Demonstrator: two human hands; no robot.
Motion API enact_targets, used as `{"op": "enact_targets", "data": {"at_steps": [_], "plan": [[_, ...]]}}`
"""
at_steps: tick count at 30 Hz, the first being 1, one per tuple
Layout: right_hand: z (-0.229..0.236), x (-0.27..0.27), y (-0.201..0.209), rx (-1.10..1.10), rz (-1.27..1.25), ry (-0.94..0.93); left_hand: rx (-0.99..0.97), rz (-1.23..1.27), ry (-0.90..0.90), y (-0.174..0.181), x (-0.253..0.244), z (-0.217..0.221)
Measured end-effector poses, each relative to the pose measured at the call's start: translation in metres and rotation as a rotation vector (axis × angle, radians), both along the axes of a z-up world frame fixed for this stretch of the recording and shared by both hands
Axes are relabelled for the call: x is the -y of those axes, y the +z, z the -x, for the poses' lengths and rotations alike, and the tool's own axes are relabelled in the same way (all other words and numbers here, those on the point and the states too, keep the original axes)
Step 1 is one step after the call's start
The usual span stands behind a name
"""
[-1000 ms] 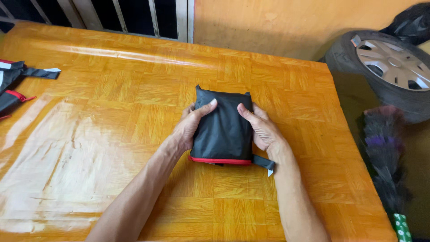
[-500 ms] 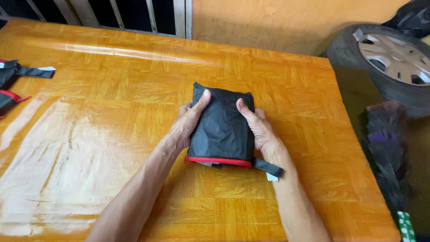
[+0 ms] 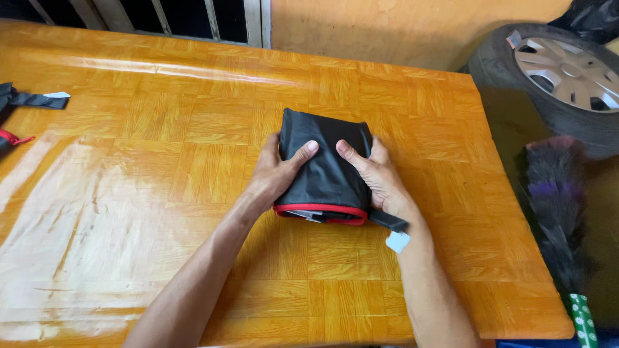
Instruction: The person folds a black garment on a wooden table, smoothing the fabric with their hands and then tucking it into a small integrated pouch.
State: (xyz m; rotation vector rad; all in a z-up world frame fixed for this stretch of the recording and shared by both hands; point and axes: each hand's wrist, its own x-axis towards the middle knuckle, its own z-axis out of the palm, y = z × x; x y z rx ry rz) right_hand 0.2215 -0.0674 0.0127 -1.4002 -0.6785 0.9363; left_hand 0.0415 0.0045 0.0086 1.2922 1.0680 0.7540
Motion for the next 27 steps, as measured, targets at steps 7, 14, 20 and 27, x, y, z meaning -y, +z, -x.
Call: {"op": "enact_targets", "data": {"at_steps": [7, 14, 20, 27], "plan": [[0.002, 0.041, 0.056, 0.887, -0.062, 0.295, -0.448, -0.412, -0.466, 0.058, 0.027, 0.036], [0.035, 0.039, 0.027, 1.367, 0.258, 0.663, -0.739, -0.634, -0.594, 0.039, 0.022, 0.029], [0.017, 0.020, -0.012, 1.566, 0.154, 0.510, -0.647, -0.898, -0.518, -0.004, 0.002, 0.025], [0.015, 0.019, -0.013, 1.596, 0.076, 0.409, -0.591, -0.828, -0.493, -0.008, -0.011, 0.032]]}}
